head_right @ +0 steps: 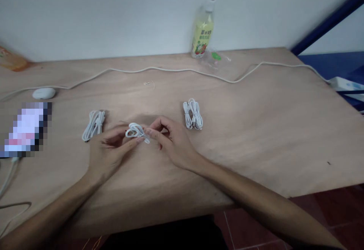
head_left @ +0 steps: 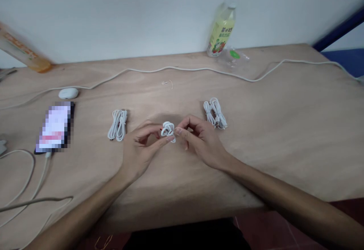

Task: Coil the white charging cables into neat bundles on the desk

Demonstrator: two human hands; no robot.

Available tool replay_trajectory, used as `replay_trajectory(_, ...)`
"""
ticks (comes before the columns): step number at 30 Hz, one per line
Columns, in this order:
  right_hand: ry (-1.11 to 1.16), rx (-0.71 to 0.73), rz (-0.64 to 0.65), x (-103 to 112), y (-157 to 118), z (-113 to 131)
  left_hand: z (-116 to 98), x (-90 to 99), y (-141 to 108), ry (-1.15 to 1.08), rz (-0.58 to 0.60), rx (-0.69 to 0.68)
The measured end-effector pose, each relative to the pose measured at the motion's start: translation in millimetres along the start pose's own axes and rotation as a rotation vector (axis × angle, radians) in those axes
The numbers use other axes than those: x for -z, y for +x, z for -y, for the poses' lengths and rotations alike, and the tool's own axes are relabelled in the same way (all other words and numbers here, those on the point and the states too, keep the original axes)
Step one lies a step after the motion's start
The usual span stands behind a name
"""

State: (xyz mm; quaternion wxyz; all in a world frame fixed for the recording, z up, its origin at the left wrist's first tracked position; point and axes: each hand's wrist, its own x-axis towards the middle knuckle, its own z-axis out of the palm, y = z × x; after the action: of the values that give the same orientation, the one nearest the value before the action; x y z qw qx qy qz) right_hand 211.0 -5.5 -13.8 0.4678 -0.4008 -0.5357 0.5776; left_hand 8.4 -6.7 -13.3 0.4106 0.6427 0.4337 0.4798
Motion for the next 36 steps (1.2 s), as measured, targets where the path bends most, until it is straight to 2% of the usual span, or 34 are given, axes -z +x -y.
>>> replay_trajectory(3,0.046,-0.063,0.022,1.9,1.6,-3.6,2.1,3.2,-1.5,0.182,-0.037,-0.224)
replay_trajectory(6,0.095,-0.142,0.077,4.4,2.6,-9.6,2.1,5.3,-2.3,0.308,-0.041,-0.385)
replay_trajectory(10,0.177,-0.219,0.103,5.6,2.9,-11.8,2.4,5.9,-1.3,0.345,-0.018,-0.456)
replay_trajectory(14,0.181,-0.219,0.096,5.6,3.6,-6.0,5.1,4.7,-0.1,0.24,-0.012,-0.331)
replay_trajectory(20,0.111,-0.114,0.089,4.6,4.2,-0.2,-0.7,0.6,1.4,0.072,0.007,-0.032)
replay_trajectory(24,0.071,-0.064,0.057,2.1,1.3,-1.6,-4.9,-1.6,2.0,0.033,-0.003,0.101)
replay_trajectory(29,-0.078,0.032,-0.036,0.5,-3.8,0.1,-5.9,-2.4,3.5,-0.028,-0.028,0.213)
replay_trajectory(36,-0.446,0.344,-0.132,1.8,-6.1,-1.7,-3.8,-1.4,4.9,-0.059,-0.032,0.251)
